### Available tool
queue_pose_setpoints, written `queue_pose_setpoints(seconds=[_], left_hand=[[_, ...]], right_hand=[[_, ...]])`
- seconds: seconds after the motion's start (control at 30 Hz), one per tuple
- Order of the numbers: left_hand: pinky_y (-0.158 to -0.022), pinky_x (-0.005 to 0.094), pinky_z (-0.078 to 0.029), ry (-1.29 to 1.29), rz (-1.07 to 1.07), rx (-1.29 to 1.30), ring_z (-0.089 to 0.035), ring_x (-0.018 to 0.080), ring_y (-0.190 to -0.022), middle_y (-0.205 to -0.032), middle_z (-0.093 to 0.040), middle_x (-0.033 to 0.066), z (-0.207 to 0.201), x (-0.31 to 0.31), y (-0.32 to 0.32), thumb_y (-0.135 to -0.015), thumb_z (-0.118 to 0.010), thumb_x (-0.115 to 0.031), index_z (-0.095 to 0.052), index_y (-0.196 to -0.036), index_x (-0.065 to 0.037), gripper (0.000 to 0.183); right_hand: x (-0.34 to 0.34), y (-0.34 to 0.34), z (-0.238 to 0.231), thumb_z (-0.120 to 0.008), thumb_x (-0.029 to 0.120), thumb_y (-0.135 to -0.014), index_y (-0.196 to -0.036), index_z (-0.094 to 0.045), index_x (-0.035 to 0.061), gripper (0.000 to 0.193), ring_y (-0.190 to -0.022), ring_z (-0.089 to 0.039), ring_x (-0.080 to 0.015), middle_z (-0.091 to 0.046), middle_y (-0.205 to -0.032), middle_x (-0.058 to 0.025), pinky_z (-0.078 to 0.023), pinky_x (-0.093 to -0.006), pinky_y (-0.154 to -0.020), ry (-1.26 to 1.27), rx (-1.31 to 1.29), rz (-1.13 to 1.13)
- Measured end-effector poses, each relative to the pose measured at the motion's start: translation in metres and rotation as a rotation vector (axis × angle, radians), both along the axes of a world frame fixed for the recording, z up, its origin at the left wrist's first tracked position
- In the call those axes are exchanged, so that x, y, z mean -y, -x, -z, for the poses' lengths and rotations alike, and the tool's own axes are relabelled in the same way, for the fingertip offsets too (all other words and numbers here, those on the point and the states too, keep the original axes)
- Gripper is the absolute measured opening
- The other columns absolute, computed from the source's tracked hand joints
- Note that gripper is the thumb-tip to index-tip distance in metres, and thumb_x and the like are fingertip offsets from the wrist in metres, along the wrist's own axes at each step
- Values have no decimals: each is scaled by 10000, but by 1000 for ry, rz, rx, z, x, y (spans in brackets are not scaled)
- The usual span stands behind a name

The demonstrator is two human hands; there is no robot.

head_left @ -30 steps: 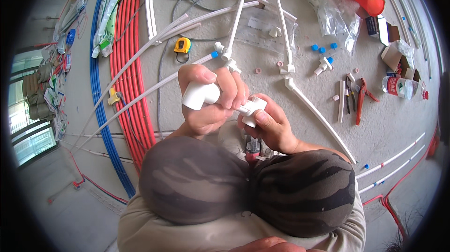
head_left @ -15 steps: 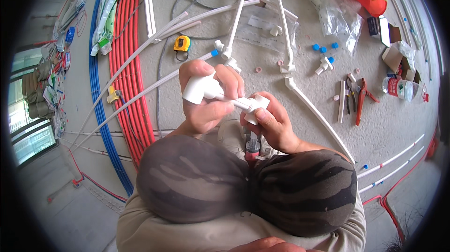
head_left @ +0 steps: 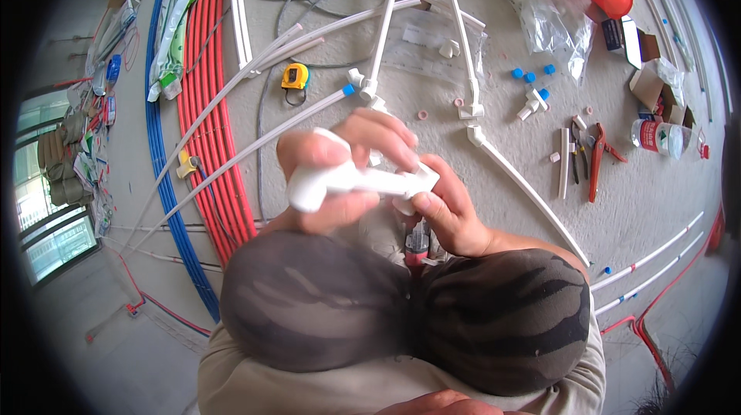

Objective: The person assembles white plastic plumbing pipes and fittings on the floor. They connect pipes to elbow joints and a cross fitting, then use a red pipe cutter to trim the ends of the pipes.

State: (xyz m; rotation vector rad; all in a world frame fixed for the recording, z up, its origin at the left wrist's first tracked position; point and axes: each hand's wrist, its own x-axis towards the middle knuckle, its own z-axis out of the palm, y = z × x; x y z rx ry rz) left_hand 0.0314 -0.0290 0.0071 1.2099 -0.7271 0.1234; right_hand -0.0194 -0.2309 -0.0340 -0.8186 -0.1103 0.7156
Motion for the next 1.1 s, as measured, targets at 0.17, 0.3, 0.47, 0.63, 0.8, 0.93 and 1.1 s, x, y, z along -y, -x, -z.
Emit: queue_pose_setpoints(seconds=[0.17,0.3,0.47,0.63,0.8,0.93,1.1], left_hand=[[-878,551,-549,89,151,38,-658,416,-951,-1055,-685,291,-18,12,5,-917,-620,81,-446,-1267,-206,485],[-875,553,-556,75,262,36,-688,417,-952,-1067,-699,297,-24,11,0,-1005,-597,45,-469,-1248,-173,350],[-955,530,-546,181,135,-22,-651,407,-1118,-1179,-670,304,-6,3,5,-962,-732,-91,-401,-1513,-93,643],[-970,420,-545,197,-35,-337,-650,314,-1180,-1318,-613,271,5,-64,16,-808,-911,-133,-267,-1631,-2,1053],[-832,357,-542,-282,-79,-347,-695,257,-918,-995,-694,200,-11,-55,15,-735,-925,-38,-696,-1081,31,421],[-762,346,-516,-117,-29,-330,-659,235,-850,-977,-673,200,-1,-49,19,-718,-885,52,-683,-1099,26,432],[-649,347,-462,-37,-12,-208,-604,214,-738,-915,-643,187,-6,-41,18,-750,-832,91,-671,-1086,30,378]], right_hand=[[4,-1,3,-600,307,-1097,-1490,-342,78,523,-1185,-546,-172,-556,-1307,-98,-466,-349,-1013,-102,73,-81],[5,-5,9,-574,292,-1111,-1503,-324,53,523,-1301,-498,-188,-515,-1383,-105,-416,-387,-1110,-29,238,-50],[18,-13,7,-692,184,-1032,-1423,-457,-5,494,-1067,-658,-208,-639,-1215,-135,-531,-343,-921,375,626,129],[18,-39,-12,-813,80,-896,-1251,-584,-49,441,-907,-697,-324,-685,-1056,-232,-565,-389,-792,449,1064,373],[19,-41,-18,-794,-18,-747,-1272,-607,-68,559,-756,-676,-324,-693,-985,-209,-553,-396,-648,508,1239,492],[12,-45,-25,-778,36,-807,-1192,-637,-91,430,-622,-624,-253,-687,-896,-188,-465,-357,-513,443,1418,574],[3,-42,-36,-831,72,-822,-1092,-667,-84,352,-529,-561,-165,-688,-823,-144,-405,-283,-421,400,1458,724]])
